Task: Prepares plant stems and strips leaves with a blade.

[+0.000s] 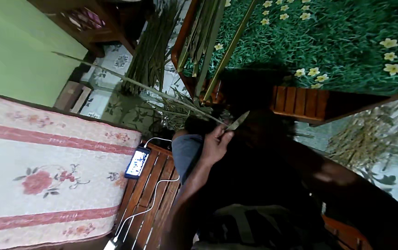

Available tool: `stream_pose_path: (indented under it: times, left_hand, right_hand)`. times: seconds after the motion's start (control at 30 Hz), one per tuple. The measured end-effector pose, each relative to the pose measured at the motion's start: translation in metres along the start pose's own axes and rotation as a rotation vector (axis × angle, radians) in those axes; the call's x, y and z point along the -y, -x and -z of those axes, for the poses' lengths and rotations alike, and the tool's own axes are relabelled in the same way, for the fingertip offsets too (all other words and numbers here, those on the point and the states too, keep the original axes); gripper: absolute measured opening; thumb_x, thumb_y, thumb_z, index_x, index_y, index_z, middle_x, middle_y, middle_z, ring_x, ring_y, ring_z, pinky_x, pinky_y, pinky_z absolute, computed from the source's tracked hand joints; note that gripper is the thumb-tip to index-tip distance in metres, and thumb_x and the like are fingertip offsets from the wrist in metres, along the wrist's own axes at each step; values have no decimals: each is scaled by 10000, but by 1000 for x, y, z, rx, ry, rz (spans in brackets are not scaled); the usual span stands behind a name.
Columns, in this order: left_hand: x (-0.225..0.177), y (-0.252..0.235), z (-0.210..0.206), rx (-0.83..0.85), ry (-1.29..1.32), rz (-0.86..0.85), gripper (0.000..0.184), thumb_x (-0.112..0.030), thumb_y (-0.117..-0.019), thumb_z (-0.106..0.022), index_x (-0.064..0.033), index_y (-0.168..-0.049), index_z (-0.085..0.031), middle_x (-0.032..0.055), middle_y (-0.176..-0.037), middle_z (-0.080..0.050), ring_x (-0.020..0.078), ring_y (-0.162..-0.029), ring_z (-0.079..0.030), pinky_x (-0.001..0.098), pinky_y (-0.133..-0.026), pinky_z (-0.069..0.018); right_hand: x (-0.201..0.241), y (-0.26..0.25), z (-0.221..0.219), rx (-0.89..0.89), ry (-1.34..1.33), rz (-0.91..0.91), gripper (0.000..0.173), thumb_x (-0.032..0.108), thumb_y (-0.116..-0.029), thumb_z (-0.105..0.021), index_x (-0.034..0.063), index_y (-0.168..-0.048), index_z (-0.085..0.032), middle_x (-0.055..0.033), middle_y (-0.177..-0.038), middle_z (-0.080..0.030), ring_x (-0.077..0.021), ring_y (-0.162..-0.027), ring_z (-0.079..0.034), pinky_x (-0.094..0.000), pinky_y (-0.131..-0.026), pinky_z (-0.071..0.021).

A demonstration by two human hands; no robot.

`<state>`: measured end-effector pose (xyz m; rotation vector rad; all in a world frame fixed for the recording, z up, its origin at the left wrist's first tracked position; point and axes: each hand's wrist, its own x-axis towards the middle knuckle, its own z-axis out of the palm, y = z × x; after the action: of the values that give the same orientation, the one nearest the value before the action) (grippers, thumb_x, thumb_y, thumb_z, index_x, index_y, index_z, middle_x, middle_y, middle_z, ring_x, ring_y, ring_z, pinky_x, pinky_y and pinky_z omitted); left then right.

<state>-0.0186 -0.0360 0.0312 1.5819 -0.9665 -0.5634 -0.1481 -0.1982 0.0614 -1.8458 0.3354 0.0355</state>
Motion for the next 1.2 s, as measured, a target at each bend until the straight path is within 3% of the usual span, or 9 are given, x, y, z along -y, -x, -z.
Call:
stream_pose_path:
  times: [0.1,0.2,0.3,0.5,0.6,0.73,0.87,1.03,1.2]
  left_hand:
    - [8,7,4,-92,-69,-136,312,-138,-1021,-602,94,-1224,-648,80,-972,-752,56,-815,-696,261,-773,-594]
    - [15,15,7,-88,-170,-175,376,-173,-1030,-602,89,-1299,-632,148,-1094,-750,138,-958,-734,345,-907,-605]
    - [16,14,21,-176,-226,-148,322,-160,-1030,-582,80,-1227,-670,122,-990,-753,92,-852,-714,302,-821,-602]
    - [14,5,36,-213,-153,-50,358,-165,-1038,-568,65,-1308,-618,51,-972,-727,-4,-789,-644,211,-767,-563]
    - [6,-6,59,-333,-116,140,387,-196,-1063,-533,-28,-1409,-571,37,-974,-693,34,-713,-594,251,-680,-539]
    - [22,-18,88,-394,-38,180,446,-309,-1085,-501,-162,-1506,-501,-6,-774,-584,74,-560,-513,256,-520,-486]
    - [27,-19,97,-424,45,170,424,-289,-1088,-500,-205,-1504,-500,-20,-781,-580,59,-554,-506,228,-500,-475]
    - [32,-31,125,-544,195,147,415,-285,-1100,-464,-174,-1500,-472,-41,-822,-579,48,-576,-514,218,-522,-487]
    - [21,-46,156,-614,268,151,435,-273,-1115,-424,-137,-1527,-406,-53,-734,-529,43,-529,-499,198,-485,-473]
  right_hand:
    - [4,-6,-6,89,-107,6,325,290,-1099,-431,73,-1181,-658,60,-772,-604,8,-553,-489,-168,-499,-434]
    - [-3,-10,-15,122,-188,44,297,241,-1090,-413,66,-1028,-644,67,-705,-577,7,-506,-472,-162,-452,-416]
    - [-1,-8,-15,141,-190,-23,328,225,-1091,-407,48,-1203,-660,58,-747,-594,2,-522,-469,-164,-467,-411]
    - [-3,-2,-8,142,-114,-44,339,235,-1095,-422,47,-1218,-677,55,-729,-591,12,-515,-448,-158,-468,-389]
    - [-7,4,-3,176,-38,-55,344,214,-1092,-412,26,-1234,-663,20,-756,-592,-12,-560,-472,-183,-511,-412]
    - [-24,17,4,193,77,-29,345,229,-1082,-423,38,-1213,-678,-6,-767,-619,-42,-572,-497,-230,-529,-449]
    - [-27,25,7,198,131,-37,341,205,-1079,-430,22,-1198,-691,-38,-788,-638,-67,-608,-533,-258,-576,-484]
    - [-16,42,13,233,188,-250,314,215,-1080,-472,48,-1226,-695,-60,-875,-665,-101,-682,-551,-289,-649,-486]
    - [-60,53,32,255,216,-90,302,175,-1058,-463,25,-1150,-708,-63,-815,-666,-116,-687,-603,-331,-689,-544]
